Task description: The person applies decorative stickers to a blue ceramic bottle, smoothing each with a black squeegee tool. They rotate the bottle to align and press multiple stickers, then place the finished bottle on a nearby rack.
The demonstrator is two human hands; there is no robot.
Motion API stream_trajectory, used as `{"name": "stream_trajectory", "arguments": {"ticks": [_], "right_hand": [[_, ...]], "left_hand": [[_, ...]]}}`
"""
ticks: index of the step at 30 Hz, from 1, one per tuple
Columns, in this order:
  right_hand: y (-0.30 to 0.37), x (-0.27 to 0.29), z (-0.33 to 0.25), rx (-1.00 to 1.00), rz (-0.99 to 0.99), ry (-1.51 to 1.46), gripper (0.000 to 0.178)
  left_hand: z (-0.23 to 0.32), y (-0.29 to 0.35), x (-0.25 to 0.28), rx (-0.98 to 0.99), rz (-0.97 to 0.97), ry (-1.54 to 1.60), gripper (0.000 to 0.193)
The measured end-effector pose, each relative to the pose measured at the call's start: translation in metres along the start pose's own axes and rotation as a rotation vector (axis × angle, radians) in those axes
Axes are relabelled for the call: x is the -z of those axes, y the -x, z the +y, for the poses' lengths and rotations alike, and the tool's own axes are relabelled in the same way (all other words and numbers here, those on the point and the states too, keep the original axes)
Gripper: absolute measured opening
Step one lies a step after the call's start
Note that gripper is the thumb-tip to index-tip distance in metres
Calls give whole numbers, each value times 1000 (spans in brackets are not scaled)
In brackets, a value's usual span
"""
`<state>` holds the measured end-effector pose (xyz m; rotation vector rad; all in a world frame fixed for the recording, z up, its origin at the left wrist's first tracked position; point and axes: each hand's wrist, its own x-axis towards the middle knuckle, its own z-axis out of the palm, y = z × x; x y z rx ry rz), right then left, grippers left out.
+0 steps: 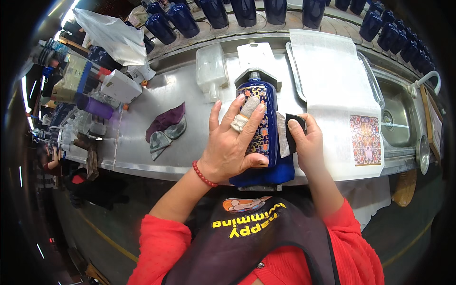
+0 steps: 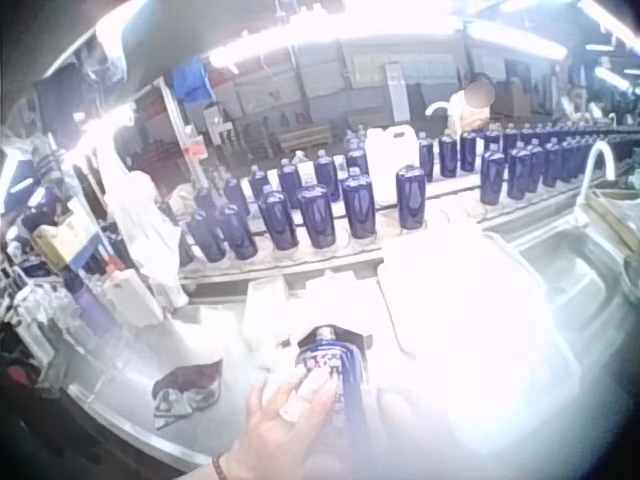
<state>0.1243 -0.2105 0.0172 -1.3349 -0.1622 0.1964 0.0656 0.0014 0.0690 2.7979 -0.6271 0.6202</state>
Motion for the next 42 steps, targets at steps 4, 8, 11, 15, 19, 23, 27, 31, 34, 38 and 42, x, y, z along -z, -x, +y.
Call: {"name": "stream_trajectory", "arguments": {"ticks": [4,8,11,15,19,23,27,31,34,38,42], "right_hand": [[-2,2,-2,-30,-19,8,15],[-3,3,-1,-39,-18,-44,17],[-1,5,0,-46,-39,-132,16],[0,14,2,-91,13,-125,15],[-7,21,-4,-113,61,-222,15],[-16,11,-20,-36,49,-48,18],[-35,-15,-33,247,-132,334,17],[-65,-21,-41,358,-34,572,18],[-58,-16,-50,642,37,786,16],[-10,-12,-70,999,-497,1034,24],[-13,-5,-74,570,-703,594,34]], "left_hand": [[-16,-29,4,-84,-23,-28,89],[-33,-55,0,-154,3,23,76],[-39,-64,2,-163,-56,32,74],[-23,-54,11,-247,-50,34,71],[6,-27,14,-279,-184,15,70],[16,1,6,-238,-15,274,57],[22,39,-7,24,237,366,63],[19,61,-28,242,215,278,92],[12,60,-33,251,203,188,99],[13,53,-20,192,212,1,104],[20,48,-11,138,205,-37,94]]}}
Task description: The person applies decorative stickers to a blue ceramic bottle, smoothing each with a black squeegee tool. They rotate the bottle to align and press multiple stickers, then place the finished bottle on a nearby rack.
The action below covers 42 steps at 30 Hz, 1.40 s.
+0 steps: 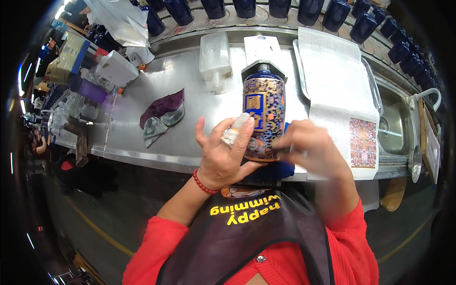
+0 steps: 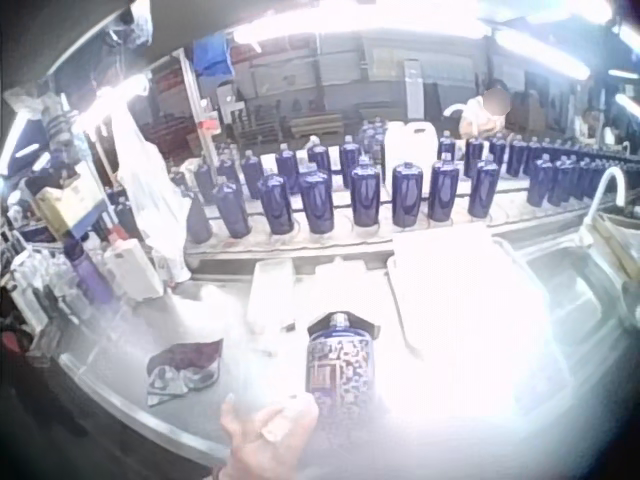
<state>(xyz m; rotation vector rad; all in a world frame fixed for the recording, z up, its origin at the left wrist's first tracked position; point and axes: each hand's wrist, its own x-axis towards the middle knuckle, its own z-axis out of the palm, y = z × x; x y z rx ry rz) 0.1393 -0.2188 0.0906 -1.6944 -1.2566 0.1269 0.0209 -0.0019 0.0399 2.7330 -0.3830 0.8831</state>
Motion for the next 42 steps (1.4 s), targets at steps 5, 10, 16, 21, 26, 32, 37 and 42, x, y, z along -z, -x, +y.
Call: {"name": "stream_trajectory", "arguments": {"ticks": [5,10,16,21,26,32,37,42], "right_hand": [[0,-6,15,238,213,500,41],[-7,-2,-1,-283,141,-51,29],[-8,-7,-13,235,-53,35,31],[8,-12,8,-13,400,327,39],[32,-14,16,24,166,-80,31],[19,-27,45,-124,431,146,31],[21,-17,19,182,142,453,30],[-41,18,25,-167,111,-14,19]], "left_hand": [[3,6,-17,149,5,107,107],[-4,10,-22,221,-112,123,117],[6,-2,-2,186,-156,12,119],[11,-2,1,172,-102,73,115],[-1,-7,-1,186,-88,368,95],[-3,-22,-12,161,-67,130,77],[-9,-17,-10,174,-98,193,81],[-14,-12,-17,209,-112,355,84]]}}
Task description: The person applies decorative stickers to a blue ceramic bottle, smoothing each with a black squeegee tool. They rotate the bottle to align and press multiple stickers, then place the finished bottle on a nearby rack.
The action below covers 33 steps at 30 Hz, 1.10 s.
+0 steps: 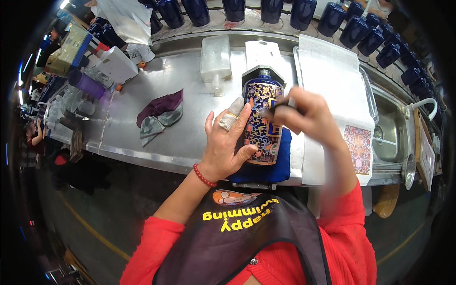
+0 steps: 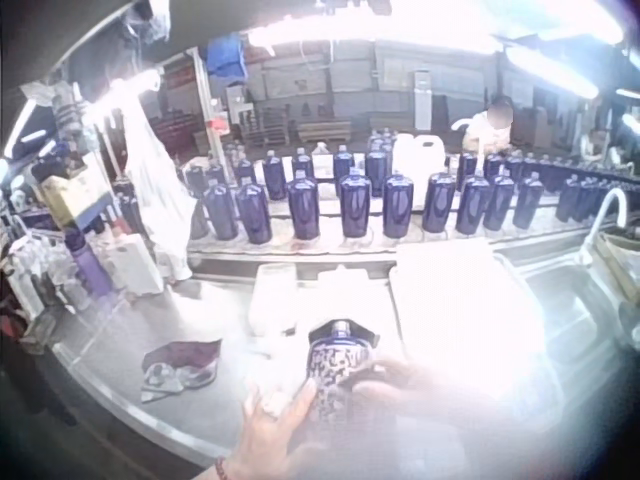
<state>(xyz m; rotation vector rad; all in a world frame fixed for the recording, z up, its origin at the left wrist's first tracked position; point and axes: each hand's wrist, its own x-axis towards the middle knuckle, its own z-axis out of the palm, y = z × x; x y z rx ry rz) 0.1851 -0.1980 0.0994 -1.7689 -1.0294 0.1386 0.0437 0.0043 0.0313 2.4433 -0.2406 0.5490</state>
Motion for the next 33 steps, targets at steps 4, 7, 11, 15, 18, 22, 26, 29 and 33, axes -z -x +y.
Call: {"name": "stream_trajectory", "arguments": {"ticks": [4,7,11,15,18,22,26,29,33], "right_hand": [[-12,-11,-9,384,242,681,30],[-4,-22,-29,545,-212,299,23],[-19,-17,-28,250,248,604,28],[10,-28,-34,568,-217,269,30],[47,-36,-14,98,168,231,40],[74,-48,-16,322,16,531,43],[81,-42,-31,-102,62,-117,17],[88,-37,-19,-390,564,-610,16],[105,-47,9,-359,484,-658,17]], "left_hand": [[-6,4,-4,45,8,135,84],[-8,7,-2,79,-11,179,84],[-10,7,-1,85,-17,209,84],[-18,16,-6,134,18,314,82],[-23,30,-8,83,-27,272,85],[-16,41,-10,-30,-25,-21,89],[-16,35,-2,-123,2,-288,100],[-11,34,2,-97,-17,-120,96],[0,24,-11,159,44,408,102]]}}
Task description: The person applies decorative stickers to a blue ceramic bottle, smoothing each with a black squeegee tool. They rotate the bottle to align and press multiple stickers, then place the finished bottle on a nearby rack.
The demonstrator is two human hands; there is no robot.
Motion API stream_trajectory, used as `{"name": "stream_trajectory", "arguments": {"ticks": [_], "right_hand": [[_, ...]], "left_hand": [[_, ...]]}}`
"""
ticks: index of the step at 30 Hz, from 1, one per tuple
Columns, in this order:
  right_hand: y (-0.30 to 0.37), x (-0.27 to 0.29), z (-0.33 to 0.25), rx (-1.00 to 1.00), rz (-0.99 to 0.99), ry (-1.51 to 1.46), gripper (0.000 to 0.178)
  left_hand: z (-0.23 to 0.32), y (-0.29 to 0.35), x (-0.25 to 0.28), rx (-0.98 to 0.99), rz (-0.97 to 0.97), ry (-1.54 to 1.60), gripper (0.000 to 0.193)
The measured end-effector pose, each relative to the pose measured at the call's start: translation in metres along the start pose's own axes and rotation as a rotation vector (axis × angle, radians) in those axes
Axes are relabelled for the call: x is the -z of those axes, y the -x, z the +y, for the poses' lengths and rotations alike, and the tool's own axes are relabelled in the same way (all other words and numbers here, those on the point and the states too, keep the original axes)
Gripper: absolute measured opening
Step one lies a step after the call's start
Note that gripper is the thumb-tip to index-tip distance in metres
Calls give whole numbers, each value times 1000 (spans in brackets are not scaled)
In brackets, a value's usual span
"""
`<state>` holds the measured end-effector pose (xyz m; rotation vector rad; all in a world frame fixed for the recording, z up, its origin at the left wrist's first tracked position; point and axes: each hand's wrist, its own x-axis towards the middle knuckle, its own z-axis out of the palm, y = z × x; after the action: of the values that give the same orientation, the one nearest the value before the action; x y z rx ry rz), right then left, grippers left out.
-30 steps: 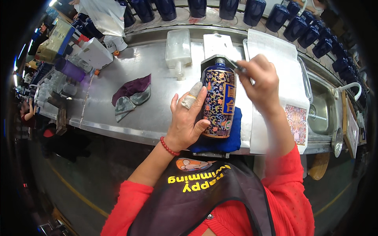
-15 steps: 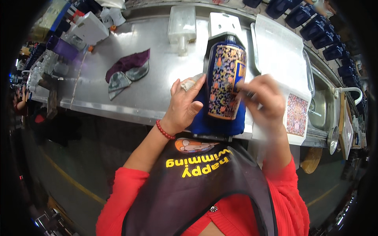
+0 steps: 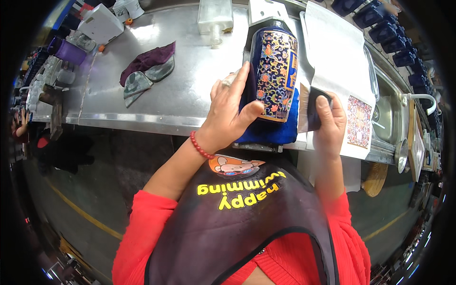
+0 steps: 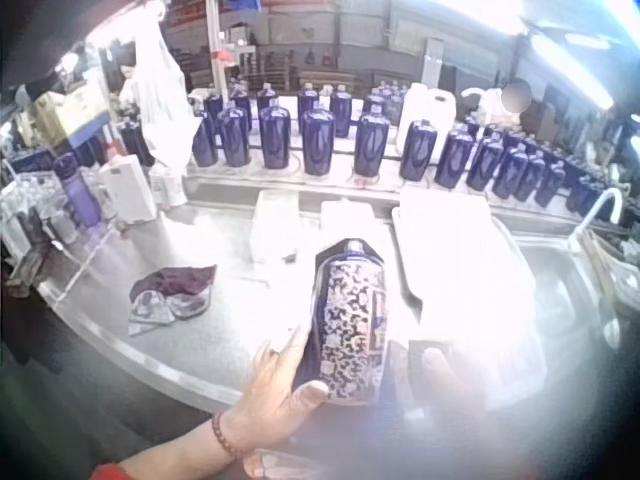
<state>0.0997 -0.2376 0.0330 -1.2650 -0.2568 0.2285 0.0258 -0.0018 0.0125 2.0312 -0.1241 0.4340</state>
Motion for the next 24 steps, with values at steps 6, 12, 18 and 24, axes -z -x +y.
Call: {"name": "stream_trajectory", "arguments": {"ticks": [6,12,18,24], "right_hand": [[4,-1,5,-57,5,34,18],[5,-7,12,-80,17,-38,18],[4,-2,17,157,80,211,19],[7,-4,-2,706,-403,751,44]], "left_hand": [[4,-3,-9,31,-46,-118,106],[1,-3,-3,80,-113,-93,108],[7,1,1,-50,-85,-259,119],[4,6,-5,-196,9,-597,107]]}}
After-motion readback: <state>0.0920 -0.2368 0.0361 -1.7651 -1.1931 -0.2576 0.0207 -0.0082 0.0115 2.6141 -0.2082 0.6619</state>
